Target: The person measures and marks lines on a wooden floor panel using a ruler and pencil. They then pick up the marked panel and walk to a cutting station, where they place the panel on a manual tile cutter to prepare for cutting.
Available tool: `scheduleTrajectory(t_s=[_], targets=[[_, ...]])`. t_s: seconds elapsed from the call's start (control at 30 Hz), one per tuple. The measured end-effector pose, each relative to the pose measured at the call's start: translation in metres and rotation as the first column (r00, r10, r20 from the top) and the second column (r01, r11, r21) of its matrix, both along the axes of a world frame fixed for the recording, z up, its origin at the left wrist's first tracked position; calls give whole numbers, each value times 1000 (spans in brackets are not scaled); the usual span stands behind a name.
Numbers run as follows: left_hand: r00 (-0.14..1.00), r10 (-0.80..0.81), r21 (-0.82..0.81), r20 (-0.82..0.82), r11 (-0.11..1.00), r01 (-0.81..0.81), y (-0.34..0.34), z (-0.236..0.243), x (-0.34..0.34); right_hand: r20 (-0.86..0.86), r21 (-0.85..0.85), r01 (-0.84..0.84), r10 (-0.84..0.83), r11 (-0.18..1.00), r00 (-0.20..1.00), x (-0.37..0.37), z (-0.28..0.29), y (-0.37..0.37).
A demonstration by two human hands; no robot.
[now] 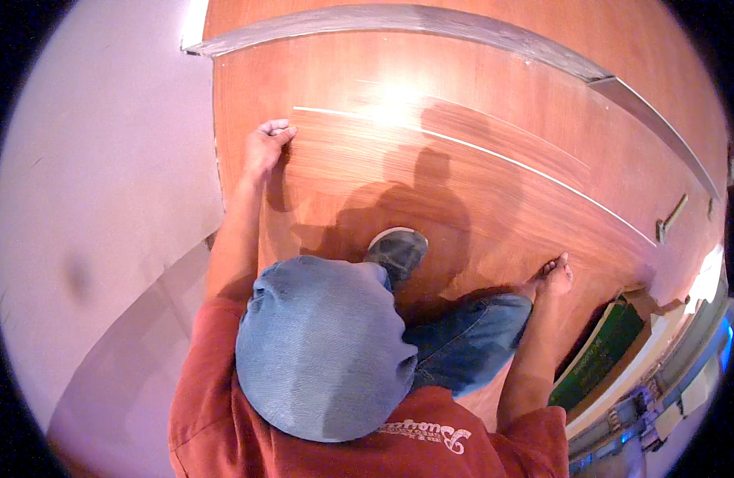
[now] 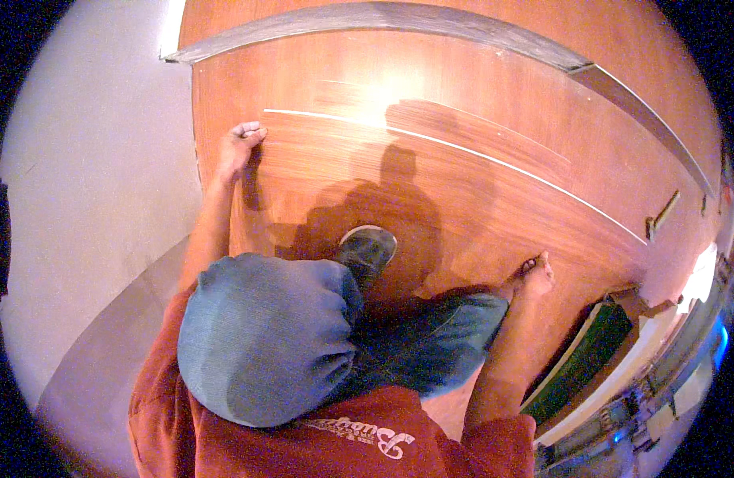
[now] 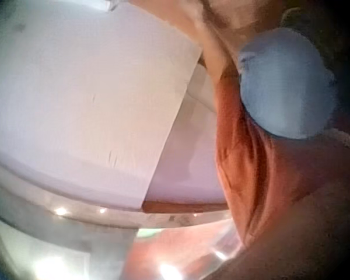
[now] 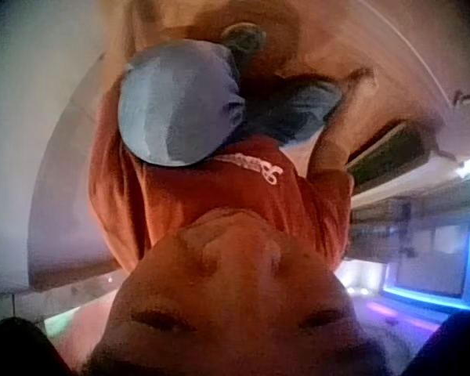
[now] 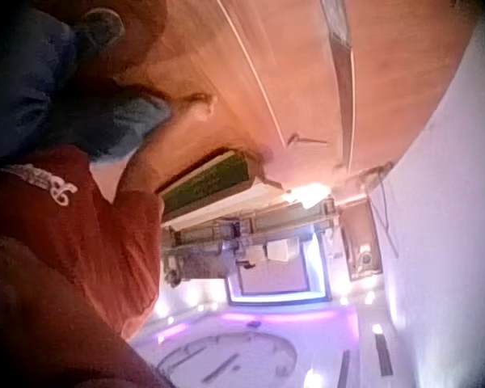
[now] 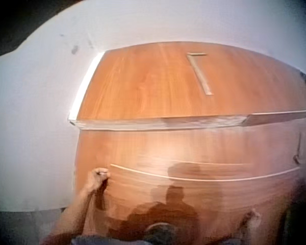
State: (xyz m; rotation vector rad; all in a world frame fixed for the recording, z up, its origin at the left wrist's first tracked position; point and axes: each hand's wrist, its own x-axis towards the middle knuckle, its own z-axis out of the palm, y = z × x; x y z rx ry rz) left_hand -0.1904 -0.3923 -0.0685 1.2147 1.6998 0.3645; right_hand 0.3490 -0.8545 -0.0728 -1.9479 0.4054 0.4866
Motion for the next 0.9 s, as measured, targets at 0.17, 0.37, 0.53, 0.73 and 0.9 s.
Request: scheduleTrajectory(t_s=[0.17, 0.37, 0.53, 0.73, 0.9], targets=[[969, -220, 41, -109, 973, 226, 6, -11, -15, 80, 58, -99, 94, 993, 992, 6, -21, -21], [998, -66, 49, -8, 997, 67, -4, -5, -1, 73, 40, 172, -174, 984, 982, -2, -6, 7], [998, -41, 93, -42, 995, 45, -9, -12, 9, 56, -11, 216, -215, 976, 975, -5, 0, 15], [990, -88, 110, -108, 989, 100, -5, -21, -14, 14, 46, 205, -205, 978, 979, -4, -6, 15], [974, -118, 90, -195, 986, 138, -6, 2, 6, 516, -218, 7, 109, 976, 849, 26, -49, -24]])
